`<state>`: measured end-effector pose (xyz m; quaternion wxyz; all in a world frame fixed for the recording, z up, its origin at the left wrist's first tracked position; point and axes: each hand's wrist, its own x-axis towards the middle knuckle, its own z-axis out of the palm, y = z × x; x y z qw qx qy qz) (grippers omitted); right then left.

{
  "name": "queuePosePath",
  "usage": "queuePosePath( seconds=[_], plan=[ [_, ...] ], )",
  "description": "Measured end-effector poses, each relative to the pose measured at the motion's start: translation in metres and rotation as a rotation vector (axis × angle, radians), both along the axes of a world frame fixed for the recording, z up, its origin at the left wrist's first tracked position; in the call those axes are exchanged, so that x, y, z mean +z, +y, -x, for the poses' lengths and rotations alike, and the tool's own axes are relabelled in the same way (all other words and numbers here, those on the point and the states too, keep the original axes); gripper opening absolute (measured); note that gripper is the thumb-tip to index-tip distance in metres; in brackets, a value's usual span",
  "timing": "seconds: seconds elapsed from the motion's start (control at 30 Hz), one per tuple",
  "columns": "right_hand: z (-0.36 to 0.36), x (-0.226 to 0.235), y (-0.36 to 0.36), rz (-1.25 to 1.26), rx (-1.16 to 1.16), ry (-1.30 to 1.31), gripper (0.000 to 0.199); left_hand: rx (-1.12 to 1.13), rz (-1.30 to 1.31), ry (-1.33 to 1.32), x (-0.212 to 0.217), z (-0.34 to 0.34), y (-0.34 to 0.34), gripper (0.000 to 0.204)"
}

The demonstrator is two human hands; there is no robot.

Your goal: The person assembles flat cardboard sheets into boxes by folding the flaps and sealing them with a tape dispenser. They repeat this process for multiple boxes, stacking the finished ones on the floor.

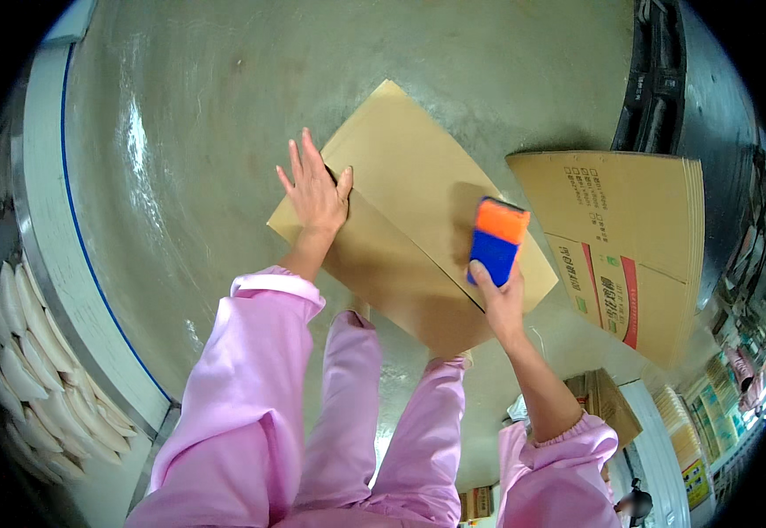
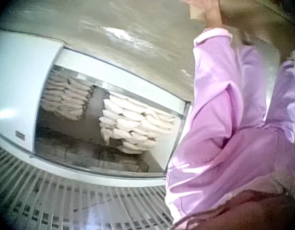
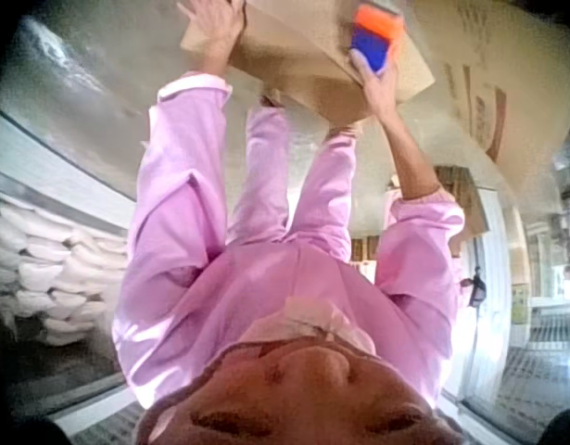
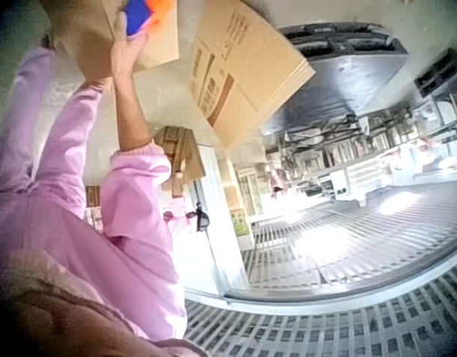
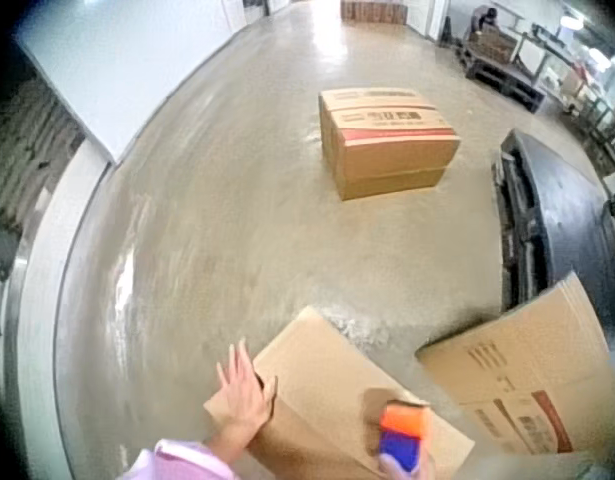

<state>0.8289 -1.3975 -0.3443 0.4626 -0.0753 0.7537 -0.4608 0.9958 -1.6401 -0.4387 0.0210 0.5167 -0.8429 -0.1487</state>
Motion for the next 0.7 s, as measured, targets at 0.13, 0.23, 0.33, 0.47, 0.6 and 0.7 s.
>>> queuePosePath(
  seconds=[0.13, 0.23, 0.33, 0.47, 0.6, 0.7],
  plan=[
    [-0.029, 0.014, -0.039, 0.073, 0.233, -0.229, 0.027, 0.016, -0.071, -0.048, 0.000, -0.001, -0.009, 0.074],
    [-0.038, -0.021, -0.052, -0.101, 0.519, -0.155, 0.032, 0.027, -0.025, -0.094, 0.002, 0.003, -0.007, 0.072],
    [-0.041, -0.031, -0.046, -0.067, 0.475, -0.212, 0.037, 0.040, -0.011, 0.000, 0.008, 0.002, -0.008, 0.072],
    [-0.039, -0.033, -0.047, -0.102, 0.474, -0.245, 0.040, 0.119, -0.726, 0.649, 0.048, -0.022, 0.016, 0.059],
    [-0.041, -0.023, -0.056, -0.126, 0.510, -0.194, 0.045, 0.586, -1.501, 0.794, 0.047, -0.026, 0.034, 0.021],
    [-0.046, -0.017, -0.064, -0.160, 0.591, -0.070, 0.050, 0.464, -1.094, 0.794, 0.049, -0.021, 0.026, 0.019]
  ],
)
